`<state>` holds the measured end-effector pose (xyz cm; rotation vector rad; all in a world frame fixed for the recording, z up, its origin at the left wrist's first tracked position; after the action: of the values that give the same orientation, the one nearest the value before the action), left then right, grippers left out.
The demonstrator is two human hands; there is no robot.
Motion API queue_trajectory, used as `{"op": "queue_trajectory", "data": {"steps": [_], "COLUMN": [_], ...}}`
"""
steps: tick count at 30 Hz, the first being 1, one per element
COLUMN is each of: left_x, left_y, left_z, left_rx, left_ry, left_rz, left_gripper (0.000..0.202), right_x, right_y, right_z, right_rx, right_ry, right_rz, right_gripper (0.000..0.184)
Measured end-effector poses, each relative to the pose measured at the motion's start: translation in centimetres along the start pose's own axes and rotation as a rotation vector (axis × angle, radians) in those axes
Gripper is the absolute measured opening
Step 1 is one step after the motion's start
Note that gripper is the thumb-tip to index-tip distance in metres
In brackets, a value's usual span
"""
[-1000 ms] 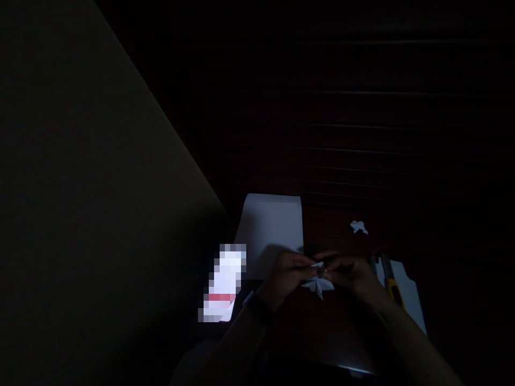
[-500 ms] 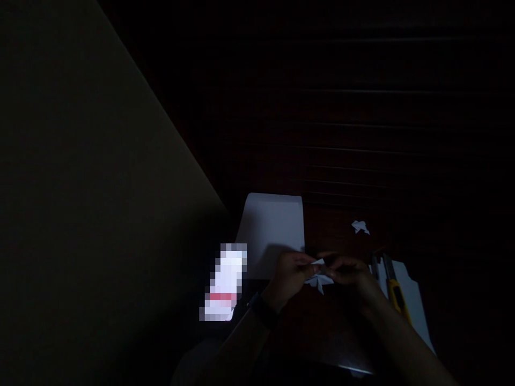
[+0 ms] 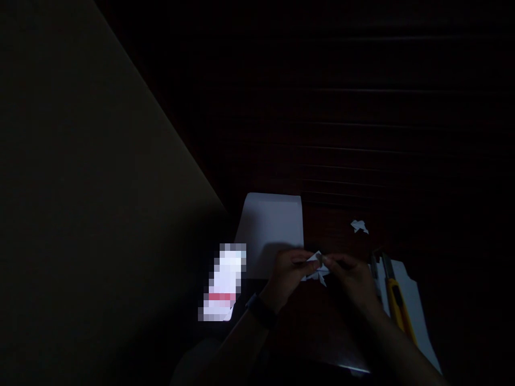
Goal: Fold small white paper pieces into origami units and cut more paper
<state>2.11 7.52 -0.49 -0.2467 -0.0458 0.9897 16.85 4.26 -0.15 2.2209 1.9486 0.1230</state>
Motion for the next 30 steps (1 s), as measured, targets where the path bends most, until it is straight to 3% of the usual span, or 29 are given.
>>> {"op": "queue_trajectory", "data": {"steps": [5, 8, 16, 22, 30], "left_x": [0.0, 0.0, -0.6, -0.1, -0.3], "left_y": [0.2, -0.2, -1.1, -0.8, -0.9], "left_z": [0.4, 0.7, 2.5, 1.3, 1.9], "left_rx": [0.056, 0.153, 0.441, 0.393, 0.345], "left_ry": [-0.038, -0.057, -0.185, -0.164, -0.185], "left_rz": [0.017, -0.020, 0.023, 0.046, 0.039], "left_gripper": [0.046, 0.040, 0.034, 0.034, 0.027], "right_x": [-0.3, -0.5, -0.5, -0.8, -0.5], "right_y": [-0.1, -0.1, -0.5, -0.4, 0.0], "right_z": [-0.8, -1.1, -1.2, -1.1, -0.9], "right_rx": [-0.059, -0.075, -0.066, -0.077, -0.089], "right_ry": [0.073, 0.093, 0.119, 0.112, 0.103], "right_rz": [0.019, 0.047, 0.039, 0.045, 0.020], "right_gripper": [0.024, 0.025, 0.021, 0.021, 0.015]}}
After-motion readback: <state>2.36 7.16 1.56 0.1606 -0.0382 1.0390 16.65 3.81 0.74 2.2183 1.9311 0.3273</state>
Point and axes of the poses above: each hand's wrist, its own x-axis towards the middle knuckle, its own y-axis out of the back of the hand, z = x × y, the point moved 8 cm from there along x, towards the middle knuckle, and after that the axes turned 10 degrees about -z, right-handed, at the moved point
